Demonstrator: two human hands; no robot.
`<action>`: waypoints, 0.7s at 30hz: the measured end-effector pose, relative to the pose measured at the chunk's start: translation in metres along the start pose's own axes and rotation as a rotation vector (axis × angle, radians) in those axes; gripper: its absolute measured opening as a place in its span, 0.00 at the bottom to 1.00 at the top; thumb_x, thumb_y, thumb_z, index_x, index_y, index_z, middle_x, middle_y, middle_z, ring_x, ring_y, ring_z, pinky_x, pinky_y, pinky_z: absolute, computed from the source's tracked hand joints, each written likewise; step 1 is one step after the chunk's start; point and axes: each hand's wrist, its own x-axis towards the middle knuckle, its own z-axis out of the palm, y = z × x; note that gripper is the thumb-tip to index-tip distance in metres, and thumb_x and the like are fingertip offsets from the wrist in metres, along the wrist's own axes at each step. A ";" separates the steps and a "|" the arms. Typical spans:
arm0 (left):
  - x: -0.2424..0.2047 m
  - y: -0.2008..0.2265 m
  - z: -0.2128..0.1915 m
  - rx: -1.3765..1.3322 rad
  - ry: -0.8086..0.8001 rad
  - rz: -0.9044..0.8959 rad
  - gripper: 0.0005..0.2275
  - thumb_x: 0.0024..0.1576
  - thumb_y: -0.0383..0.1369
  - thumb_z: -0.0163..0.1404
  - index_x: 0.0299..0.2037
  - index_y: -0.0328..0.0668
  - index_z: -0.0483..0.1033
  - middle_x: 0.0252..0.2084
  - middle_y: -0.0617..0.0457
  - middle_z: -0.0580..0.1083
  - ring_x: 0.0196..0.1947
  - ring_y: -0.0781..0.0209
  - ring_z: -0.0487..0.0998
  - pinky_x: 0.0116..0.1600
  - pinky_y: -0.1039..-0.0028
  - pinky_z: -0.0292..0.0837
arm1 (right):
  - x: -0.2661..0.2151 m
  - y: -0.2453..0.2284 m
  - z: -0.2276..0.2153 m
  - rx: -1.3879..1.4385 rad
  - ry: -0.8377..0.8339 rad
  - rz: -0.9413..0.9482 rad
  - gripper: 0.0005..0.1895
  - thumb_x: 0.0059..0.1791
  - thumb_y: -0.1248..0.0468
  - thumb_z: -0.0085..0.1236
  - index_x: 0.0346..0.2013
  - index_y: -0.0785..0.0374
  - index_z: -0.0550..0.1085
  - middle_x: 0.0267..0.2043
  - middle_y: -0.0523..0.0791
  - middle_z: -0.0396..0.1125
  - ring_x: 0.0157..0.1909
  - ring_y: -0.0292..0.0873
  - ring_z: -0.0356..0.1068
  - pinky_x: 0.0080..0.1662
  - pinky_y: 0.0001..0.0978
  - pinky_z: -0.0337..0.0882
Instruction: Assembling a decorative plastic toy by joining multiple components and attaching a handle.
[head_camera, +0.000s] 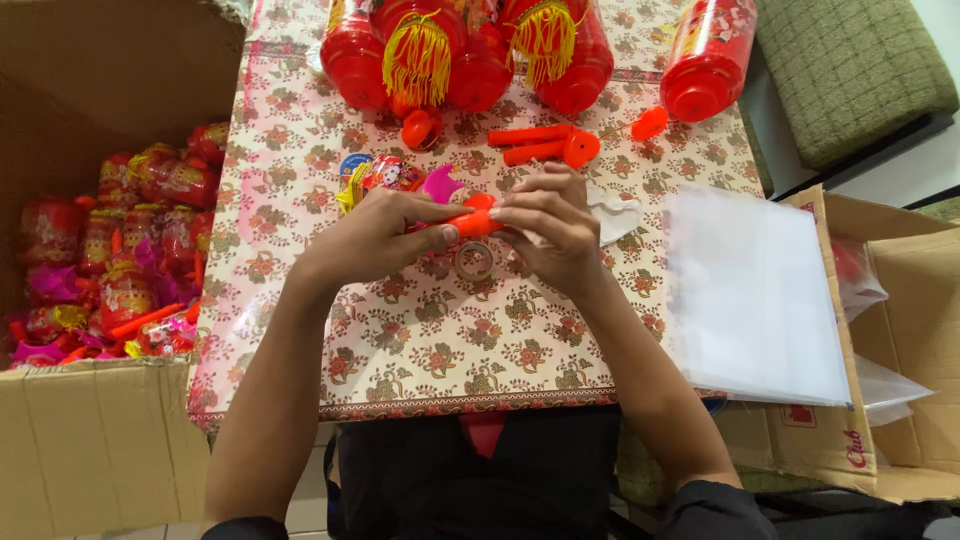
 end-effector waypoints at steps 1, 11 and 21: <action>0.000 -0.001 0.000 0.002 -0.003 0.003 0.15 0.62 0.31 0.50 0.55 0.29 0.77 0.25 0.43 0.75 0.19 0.63 0.66 0.24 0.73 0.60 | 0.005 -0.006 0.000 -0.004 0.003 -0.001 0.10 0.44 0.65 0.75 0.39 0.57 0.84 0.40 0.44 0.77 0.49 0.45 0.71 0.66 0.46 0.60; -0.001 -0.005 0.008 -0.019 0.023 -0.067 0.13 0.60 0.29 0.53 0.51 0.27 0.80 0.25 0.40 0.77 0.16 0.62 0.68 0.22 0.75 0.58 | -0.002 -0.005 -0.002 0.074 -0.056 0.004 0.08 0.46 0.67 0.72 0.39 0.63 0.83 0.40 0.48 0.76 0.45 0.52 0.74 0.57 0.50 0.72; -0.002 -0.005 0.006 -0.003 0.070 -0.021 0.08 0.59 0.26 0.55 0.44 0.28 0.83 0.25 0.39 0.80 0.14 0.62 0.70 0.21 0.77 0.58 | 0.016 -0.023 -0.009 0.038 -0.091 -0.060 0.02 0.49 0.68 0.68 0.36 0.60 0.83 0.43 0.45 0.79 0.47 0.47 0.79 0.63 0.46 0.65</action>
